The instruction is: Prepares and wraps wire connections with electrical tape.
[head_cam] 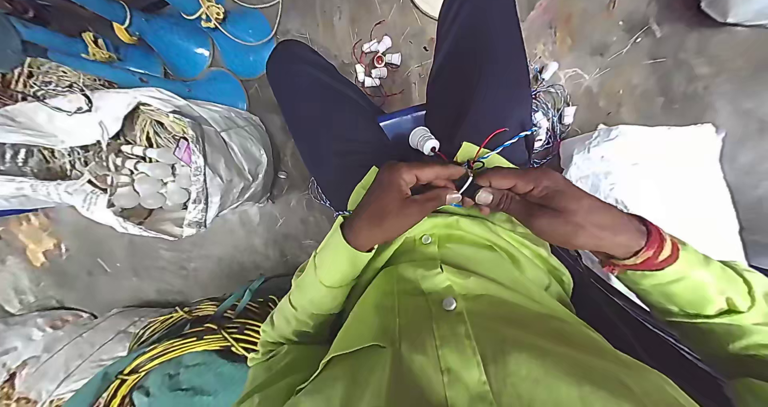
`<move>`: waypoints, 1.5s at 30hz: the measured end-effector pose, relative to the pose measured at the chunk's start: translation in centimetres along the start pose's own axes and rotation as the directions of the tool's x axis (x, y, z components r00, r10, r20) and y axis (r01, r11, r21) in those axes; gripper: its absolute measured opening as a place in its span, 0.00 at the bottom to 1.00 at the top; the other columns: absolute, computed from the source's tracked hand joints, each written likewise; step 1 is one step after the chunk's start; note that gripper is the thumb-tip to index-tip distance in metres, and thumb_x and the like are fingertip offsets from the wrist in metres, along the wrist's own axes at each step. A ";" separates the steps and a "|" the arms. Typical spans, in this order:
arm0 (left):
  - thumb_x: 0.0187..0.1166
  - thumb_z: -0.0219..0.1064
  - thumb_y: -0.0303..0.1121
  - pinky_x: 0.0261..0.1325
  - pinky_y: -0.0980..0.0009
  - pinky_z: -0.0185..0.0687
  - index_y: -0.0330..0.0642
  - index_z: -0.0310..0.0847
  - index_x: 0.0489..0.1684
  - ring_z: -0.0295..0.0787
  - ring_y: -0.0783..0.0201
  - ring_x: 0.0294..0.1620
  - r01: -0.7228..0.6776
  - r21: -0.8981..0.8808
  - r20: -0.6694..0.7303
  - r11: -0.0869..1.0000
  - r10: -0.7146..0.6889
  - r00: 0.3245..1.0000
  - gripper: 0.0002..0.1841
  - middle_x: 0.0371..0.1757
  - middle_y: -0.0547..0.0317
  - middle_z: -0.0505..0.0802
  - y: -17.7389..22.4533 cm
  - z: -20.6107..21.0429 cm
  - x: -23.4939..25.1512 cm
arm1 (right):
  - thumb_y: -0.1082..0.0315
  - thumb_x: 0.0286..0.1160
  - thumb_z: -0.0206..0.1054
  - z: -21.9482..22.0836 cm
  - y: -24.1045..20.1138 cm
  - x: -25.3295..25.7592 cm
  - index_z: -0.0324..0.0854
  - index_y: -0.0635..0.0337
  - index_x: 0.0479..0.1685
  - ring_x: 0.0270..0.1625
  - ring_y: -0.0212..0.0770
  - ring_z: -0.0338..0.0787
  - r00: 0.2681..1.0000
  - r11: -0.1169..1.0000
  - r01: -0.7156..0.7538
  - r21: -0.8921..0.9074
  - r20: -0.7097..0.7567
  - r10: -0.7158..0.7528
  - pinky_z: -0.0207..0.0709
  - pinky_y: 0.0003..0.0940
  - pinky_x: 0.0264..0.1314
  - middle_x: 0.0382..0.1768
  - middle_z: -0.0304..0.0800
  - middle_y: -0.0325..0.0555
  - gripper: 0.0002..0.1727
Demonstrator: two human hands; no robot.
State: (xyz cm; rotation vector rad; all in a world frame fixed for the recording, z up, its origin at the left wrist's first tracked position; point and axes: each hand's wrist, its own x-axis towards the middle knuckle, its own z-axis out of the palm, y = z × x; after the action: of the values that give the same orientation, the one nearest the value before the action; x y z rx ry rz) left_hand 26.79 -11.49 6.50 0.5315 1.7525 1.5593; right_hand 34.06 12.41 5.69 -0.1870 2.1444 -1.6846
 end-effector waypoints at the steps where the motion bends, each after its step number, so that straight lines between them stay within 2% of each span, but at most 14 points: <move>1: 0.77 0.69 0.20 0.48 0.74 0.92 0.30 0.89 0.60 0.94 0.69 0.42 0.008 -0.016 0.003 1.000 -0.008 1.000 0.14 0.47 0.51 0.97 0.0 0.0 -0.1 | 0.61 0.88 0.59 -0.1 0.0 0.0 0.90 0.49 0.48 0.37 0.21 0.85 1.000 1.000 0.003 -0.004 0.006 -0.003 0.80 0.16 0.39 0.37 0.89 0.26 0.12; 9: 0.76 0.70 0.19 0.37 0.76 0.90 0.34 0.91 0.47 0.91 0.71 0.34 -0.054 0.050 -0.131 0.997 0.060 0.990 0.07 0.40 0.56 0.96 0.1 0.6 -0.2 | 0.60 0.87 0.61 0.0 -0.2 0.1 0.88 0.51 0.48 0.34 0.25 0.88 1.000 0.998 -0.015 0.063 -0.015 0.016 0.82 0.19 0.34 0.34 0.91 0.29 0.11; 16: 0.75 0.68 0.23 0.58 0.67 0.86 0.37 0.95 0.45 0.91 0.62 0.52 -0.196 0.539 -0.295 0.819 0.401 0.867 0.09 0.44 0.54 0.97 -1.2 1.6 0.5 | 0.64 0.76 0.72 0.0 -0.6 -0.4 0.90 0.55 0.52 0.44 0.25 0.92 0.990 1.000 0.027 -0.004 -0.141 -0.027 0.90 0.22 0.47 0.44 0.94 0.31 0.11; 19: 0.73 0.67 0.21 0.60 0.66 0.84 0.36 0.95 0.45 0.91 0.58 0.52 -0.187 0.641 -0.273 0.744 0.449 0.851 0.11 0.44 0.52 0.97 -1.0 2.2 0.7 | 0.70 0.76 0.71 -0.2 -1.8 -0.4 0.92 0.59 0.51 0.27 0.25 0.85 0.989 0.958 0.002 0.287 -0.145 0.041 0.81 0.17 0.28 0.34 0.93 0.34 0.09; 22: 0.72 0.66 0.22 0.59 0.68 0.84 0.34 0.94 0.42 0.91 0.59 0.52 -0.178 0.608 -0.265 0.774 0.409 0.873 0.10 0.44 0.51 0.97 -1.3 2.3 1.0 | 0.67 0.82 0.67 -0.5 -2.2 -0.1 0.90 0.58 0.59 0.21 0.21 0.75 0.988 0.779 -0.034 0.626 -0.096 0.120 0.69 0.14 0.21 0.38 0.92 0.38 0.13; 25: 0.76 0.66 0.24 0.54 0.72 0.88 0.34 0.92 0.41 0.91 0.69 0.47 -0.177 0.339 -0.221 0.924 0.261 0.940 0.08 0.42 0.54 0.95 -1.5 1.3 1.1 | 0.61 0.88 0.58 -0.6 -1.6 0.5 0.77 0.59 0.77 0.46 0.31 0.90 0.993 0.589 0.006 0.808 -0.076 0.093 0.84 0.20 0.40 0.64 0.89 0.48 0.23; 26: 0.78 0.65 0.24 0.50 0.73 0.89 0.32 0.91 0.43 0.91 0.71 0.43 -0.159 0.215 -0.190 0.964 0.201 0.961 0.08 0.41 0.55 0.94 -1.6 0.9 1.0 | 0.61 0.88 0.56 -0.6 -1.3 0.7 0.68 0.57 0.86 0.55 0.35 0.91 0.995 0.614 0.018 0.789 -0.073 0.066 0.86 0.23 0.44 0.72 0.84 0.50 0.28; 28: 0.78 0.65 0.22 0.41 0.75 0.88 0.30 0.88 0.44 0.89 0.73 0.35 -0.088 -0.028 -0.128 0.996 0.084 0.988 0.07 0.37 0.56 0.93 -1.4 0.5 0.8 | 0.65 0.83 0.57 -1.0 -0.7 1.2 0.41 0.50 0.96 0.57 0.36 0.91 0.997 0.784 0.034 0.619 -0.071 0.012 0.86 0.23 0.47 0.78 0.78 0.49 0.41; 30: 0.76 0.69 0.23 0.36 0.75 0.87 0.30 0.87 0.44 0.87 0.71 0.31 -0.031 -0.162 -0.088 0.986 0.017 0.996 0.05 0.34 0.55 0.91 -1.2 0.6 0.6 | 0.74 0.74 0.59 -1.3 -0.7 1.3 0.32 0.53 0.97 0.54 0.35 0.92 0.997 0.907 0.066 0.415 -0.063 -0.044 0.88 0.26 0.53 0.76 0.80 0.47 0.50; 33: 0.76 0.74 0.26 0.28 0.76 0.84 0.34 0.88 0.37 0.85 0.71 0.25 -0.030 -0.060 -0.156 0.998 0.020 0.988 0.03 0.29 0.57 0.91 -0.9 1.2 0.4 | 0.70 0.60 0.65 -0.6 -0.7 0.8 0.44 0.57 0.94 0.51 0.28 0.90 0.980 0.983 0.143 -0.114 -0.121 -0.157 0.87 0.25 0.47 0.71 0.84 0.40 0.52; 35: 0.76 0.75 0.29 0.31 0.76 0.87 0.38 0.90 0.35 0.88 0.73 0.28 -0.044 0.143 -0.237 0.989 0.077 0.969 0.04 0.30 0.61 0.93 -0.8 1.4 0.5 | 0.63 0.66 0.68 0.2 -0.2 0.8 0.56 0.60 0.88 0.57 0.30 0.90 0.961 0.924 0.153 -0.351 -0.165 -0.222 0.88 0.32 0.52 0.68 0.87 0.41 0.44; 38: 0.74 0.75 0.31 0.47 0.74 0.89 0.37 0.92 0.36 0.91 0.71 0.41 -0.111 0.486 -0.331 0.867 0.300 0.895 0.06 0.36 0.59 0.95 -1.3 1.9 0.5 | 0.56 0.77 0.67 1.4 0.7 1.1 0.64 0.58 0.84 0.61 0.35 0.92 0.950 0.891 0.112 -0.440 -0.216 -0.226 0.90 0.41 0.55 0.65 0.90 0.40 0.35; 42: 0.71 0.77 0.30 0.53 0.70 0.89 0.34 0.95 0.36 0.94 0.61 0.44 -0.167 0.800 -0.305 0.576 0.632 0.712 0.07 0.37 0.51 0.97 -2.4 1.8 1.0 | 0.56 0.82 0.62 2.7 0.5 2.2 0.71 0.54 0.81 0.34 0.37 0.92 0.912 0.886 0.079 -0.457 -0.325 -0.249 0.85 0.44 0.28 0.47 0.95 0.39 0.29; 45: 0.72 0.77 0.31 0.53 0.68 0.89 0.32 0.92 0.50 0.95 0.59 0.42 -0.146 0.895 -0.232 0.422 0.718 0.657 0.14 0.38 0.51 0.97 -2.4 1.7 1.2 | 0.55 0.83 0.63 2.7 0.2 3.0 0.74 0.53 0.78 0.30 0.35 0.92 0.888 0.884 0.077 -0.462 -0.370 -0.271 0.85 0.42 0.27 0.40 0.95 0.36 0.27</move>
State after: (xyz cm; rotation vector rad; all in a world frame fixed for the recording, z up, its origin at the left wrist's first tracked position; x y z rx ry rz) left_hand 27.61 -9.91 3.88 1.1760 3.1117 1.1611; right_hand 32.44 8.94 4.28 -0.1554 2.9104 -1.4003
